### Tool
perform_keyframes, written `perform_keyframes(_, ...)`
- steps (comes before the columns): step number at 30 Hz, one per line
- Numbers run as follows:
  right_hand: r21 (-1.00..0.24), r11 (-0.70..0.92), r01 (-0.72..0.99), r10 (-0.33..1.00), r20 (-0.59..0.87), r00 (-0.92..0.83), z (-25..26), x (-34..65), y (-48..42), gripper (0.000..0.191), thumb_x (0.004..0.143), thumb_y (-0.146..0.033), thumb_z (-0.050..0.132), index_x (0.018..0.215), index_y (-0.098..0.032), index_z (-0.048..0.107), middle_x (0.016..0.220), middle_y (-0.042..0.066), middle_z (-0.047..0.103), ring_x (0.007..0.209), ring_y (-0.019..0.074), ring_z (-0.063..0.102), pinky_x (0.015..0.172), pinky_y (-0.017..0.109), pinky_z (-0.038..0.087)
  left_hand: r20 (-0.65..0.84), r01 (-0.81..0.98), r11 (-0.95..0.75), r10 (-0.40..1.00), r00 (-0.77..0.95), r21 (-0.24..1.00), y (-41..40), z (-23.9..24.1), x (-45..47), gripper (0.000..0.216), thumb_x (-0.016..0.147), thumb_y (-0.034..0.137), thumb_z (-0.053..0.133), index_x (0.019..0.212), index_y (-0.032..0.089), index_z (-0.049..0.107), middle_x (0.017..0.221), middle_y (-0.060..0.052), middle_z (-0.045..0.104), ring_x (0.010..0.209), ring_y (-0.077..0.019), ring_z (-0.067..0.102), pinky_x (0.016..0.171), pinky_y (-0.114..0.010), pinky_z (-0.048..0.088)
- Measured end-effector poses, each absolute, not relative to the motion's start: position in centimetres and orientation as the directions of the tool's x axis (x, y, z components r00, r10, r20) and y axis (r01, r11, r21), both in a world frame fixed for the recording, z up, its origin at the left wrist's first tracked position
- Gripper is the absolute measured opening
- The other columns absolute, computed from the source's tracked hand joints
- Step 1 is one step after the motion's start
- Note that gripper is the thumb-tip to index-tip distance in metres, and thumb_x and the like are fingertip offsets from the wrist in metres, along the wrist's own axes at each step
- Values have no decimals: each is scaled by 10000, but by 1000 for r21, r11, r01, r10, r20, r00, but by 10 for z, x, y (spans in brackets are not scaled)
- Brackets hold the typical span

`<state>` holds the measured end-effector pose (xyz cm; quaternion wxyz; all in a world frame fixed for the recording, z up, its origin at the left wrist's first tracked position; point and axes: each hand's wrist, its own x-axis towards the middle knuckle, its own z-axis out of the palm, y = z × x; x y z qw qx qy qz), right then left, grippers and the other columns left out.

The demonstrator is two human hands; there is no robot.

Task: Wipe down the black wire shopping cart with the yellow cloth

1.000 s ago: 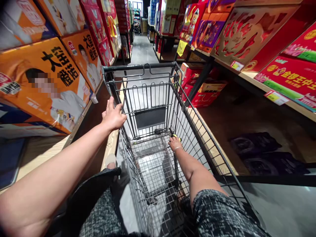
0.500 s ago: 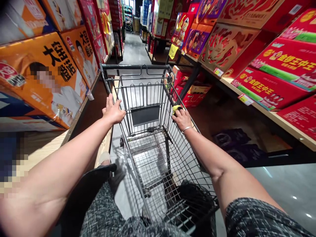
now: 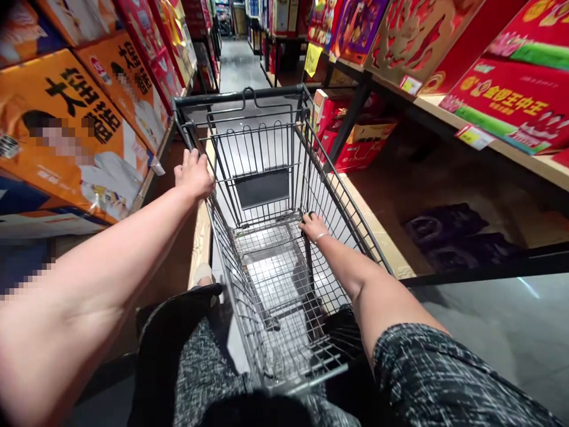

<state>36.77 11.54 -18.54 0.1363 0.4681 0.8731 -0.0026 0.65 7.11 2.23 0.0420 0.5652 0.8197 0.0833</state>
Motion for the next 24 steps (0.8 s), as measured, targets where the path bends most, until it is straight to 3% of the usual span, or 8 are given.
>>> perform_keyframes(4,28,488,872,872,-62,-486,-178,354,148,430,971,-183,456,1330,-297,666,1421,154,495,1193,326,419,1009,462,384,-99,975,224,970,-222,8,55,22,32,758,889,325,579,1580,69,400,1741,-182,178,1629,-358,-15,1304,-545,149)
perform_keyframes(7,-104,396,912,918,10,-397,-194,345,157,461,917,-161,538,1340,-302,655,1435,145,482,1173,311,442,1026,442,407,-128,980,199,971,-201,-30,32,12,49,798,891,440,613,1581,89,416,1744,-162,181,1620,-394,-65,1308,-543,156)
perform_keyframes(12,-222,140,965,973,-151,-176,-246,326,150,496,909,-141,501,1357,-302,642,1363,137,499,1114,273,507,957,381,447,-41,978,208,977,-207,29,12,1,59,651,940,440,549,1534,174,510,1719,-95,287,1626,-374,-42,1303,-552,224)
perform_keyframes(16,-217,-34,976,971,-239,-20,-275,284,132,489,936,-198,504,1407,-292,602,1370,196,484,1155,329,502,898,441,463,-35,980,199,980,-198,18,16,0,59,634,933,417,584,1530,214,518,1699,-68,334,1624,-377,-48,1296,-559,259)
perform_keyframes(19,-263,62,963,954,-268,-135,-281,228,113,483,935,-206,563,1407,-299,601,1414,185,480,1192,328,492,923,421,455,-25,981,193,981,-194,-5,18,1,57,610,933,418,606,1509,229,544,1684,-62,359,1622,-381,-24,1290,-549,288)
perform_keyframes(24,-435,455,777,784,-219,-581,-280,146,83,564,908,-109,583,1391,-397,606,1453,27,513,1151,199,486,950,256,395,2,986,169,986,-169,-7,14,-2,56,554,926,409,622,1452,236,607,1652,-63,410,1618,-403,17,1266,-578,331)
